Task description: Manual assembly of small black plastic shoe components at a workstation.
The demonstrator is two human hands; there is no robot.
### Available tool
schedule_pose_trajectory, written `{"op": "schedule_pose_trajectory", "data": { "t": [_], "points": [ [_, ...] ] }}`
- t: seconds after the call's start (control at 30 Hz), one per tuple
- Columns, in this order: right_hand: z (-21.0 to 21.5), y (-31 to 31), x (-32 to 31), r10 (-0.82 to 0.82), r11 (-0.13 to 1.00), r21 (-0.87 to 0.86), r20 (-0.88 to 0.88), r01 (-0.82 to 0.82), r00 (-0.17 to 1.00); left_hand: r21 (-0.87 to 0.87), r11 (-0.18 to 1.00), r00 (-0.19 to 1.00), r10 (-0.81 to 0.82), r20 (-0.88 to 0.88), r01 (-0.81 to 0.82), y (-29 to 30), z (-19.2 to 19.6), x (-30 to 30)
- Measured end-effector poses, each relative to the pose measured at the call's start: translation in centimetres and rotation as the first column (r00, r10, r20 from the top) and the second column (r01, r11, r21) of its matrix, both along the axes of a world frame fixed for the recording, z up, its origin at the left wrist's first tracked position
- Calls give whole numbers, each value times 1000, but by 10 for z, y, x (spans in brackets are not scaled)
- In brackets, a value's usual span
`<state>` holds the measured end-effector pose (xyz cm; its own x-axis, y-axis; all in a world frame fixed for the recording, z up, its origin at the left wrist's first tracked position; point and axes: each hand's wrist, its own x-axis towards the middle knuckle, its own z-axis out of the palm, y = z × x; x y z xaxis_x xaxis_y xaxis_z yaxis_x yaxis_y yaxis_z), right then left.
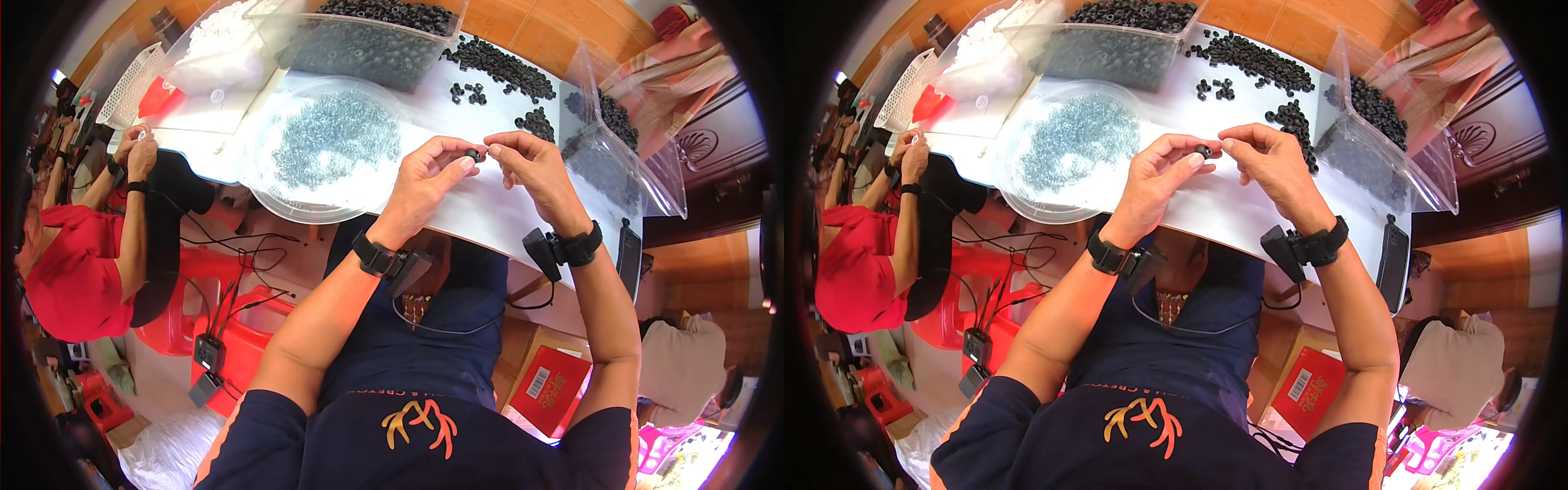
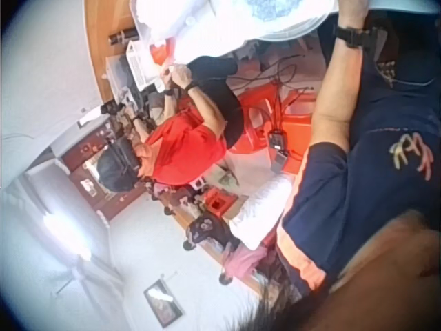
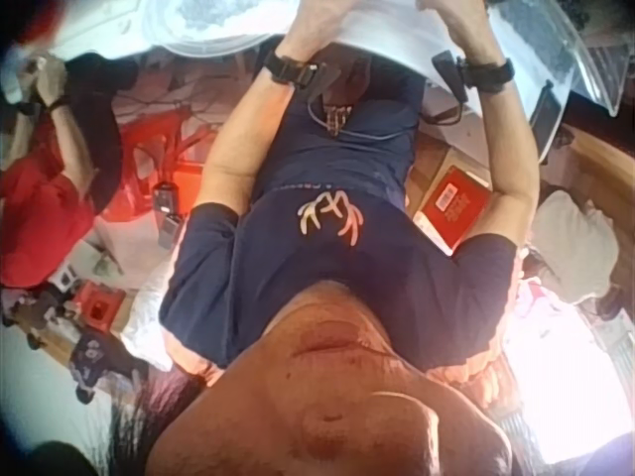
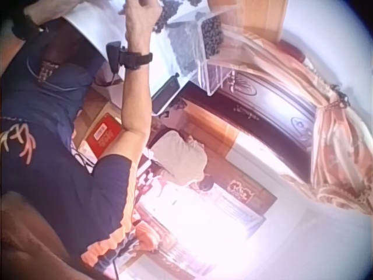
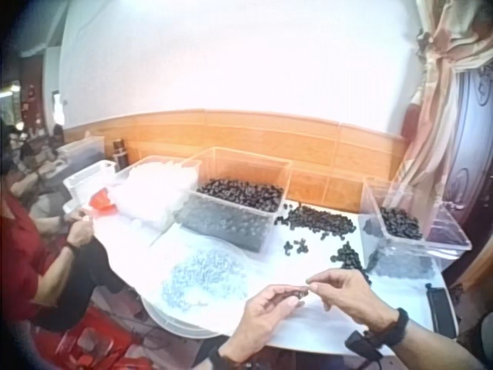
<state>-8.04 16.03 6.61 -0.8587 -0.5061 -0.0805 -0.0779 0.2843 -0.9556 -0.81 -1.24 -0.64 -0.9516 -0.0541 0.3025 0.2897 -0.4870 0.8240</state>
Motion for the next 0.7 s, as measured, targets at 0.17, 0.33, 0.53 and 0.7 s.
{"op": "schedule_pose_trajectory", "data": {
  "t": [0.17, 0.33, 0.53, 0.7],
  "points": [
    [6, 1, 2, -11, 1000, 3, -43, 12, 999, 25, 999, 999, -25, 25, 24, 0, -1, 0],
    [19, 0, 8, -13, 1000, 2, -81, 13, 997, 15, 1000, 997, -22, 71, 21, -2, 2, 3],
    [21, -6, 22, 46, 997, 71, -199, -32, 979, 44, 998, 996, -39, 85, 35, -2, 2, 2],
    [18, -10, 23, 63, 994, 98, -259, -38, 964, 44, 998, 996, -43, 80, 39, -2, 3, 3]
  ]
}}
